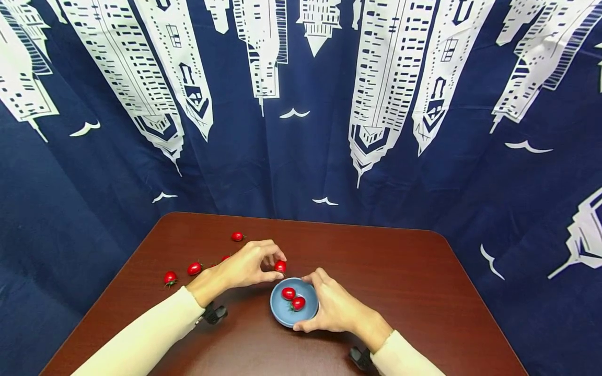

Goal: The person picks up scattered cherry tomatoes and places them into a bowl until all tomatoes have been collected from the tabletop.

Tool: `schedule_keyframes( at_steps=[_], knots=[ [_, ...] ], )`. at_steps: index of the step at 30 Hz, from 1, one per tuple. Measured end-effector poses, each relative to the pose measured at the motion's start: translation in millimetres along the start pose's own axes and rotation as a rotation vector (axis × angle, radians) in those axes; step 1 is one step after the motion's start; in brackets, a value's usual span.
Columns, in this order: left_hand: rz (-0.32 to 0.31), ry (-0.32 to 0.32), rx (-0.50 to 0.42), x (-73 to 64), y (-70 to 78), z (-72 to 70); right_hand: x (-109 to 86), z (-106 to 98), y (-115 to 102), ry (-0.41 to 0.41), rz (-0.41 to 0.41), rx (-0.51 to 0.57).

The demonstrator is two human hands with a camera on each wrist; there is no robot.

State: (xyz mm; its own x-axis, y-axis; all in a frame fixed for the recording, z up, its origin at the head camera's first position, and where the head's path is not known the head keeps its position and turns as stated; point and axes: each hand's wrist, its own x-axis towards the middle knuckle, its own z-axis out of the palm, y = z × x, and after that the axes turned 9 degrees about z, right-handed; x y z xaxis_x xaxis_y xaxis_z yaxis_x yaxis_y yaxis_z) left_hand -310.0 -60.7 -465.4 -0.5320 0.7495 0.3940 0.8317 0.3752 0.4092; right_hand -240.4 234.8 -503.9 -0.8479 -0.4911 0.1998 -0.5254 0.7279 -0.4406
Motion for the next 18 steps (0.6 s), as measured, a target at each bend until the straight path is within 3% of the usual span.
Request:
schedule_keyframes(
  at_steps=[18],
  knots=[
    [-0.019, -0.077, 0.058, -19.1, 28.4, 8.0, 0.3, -0.9, 1.7, -0.013, -0.004, -0.003]
  ],
)
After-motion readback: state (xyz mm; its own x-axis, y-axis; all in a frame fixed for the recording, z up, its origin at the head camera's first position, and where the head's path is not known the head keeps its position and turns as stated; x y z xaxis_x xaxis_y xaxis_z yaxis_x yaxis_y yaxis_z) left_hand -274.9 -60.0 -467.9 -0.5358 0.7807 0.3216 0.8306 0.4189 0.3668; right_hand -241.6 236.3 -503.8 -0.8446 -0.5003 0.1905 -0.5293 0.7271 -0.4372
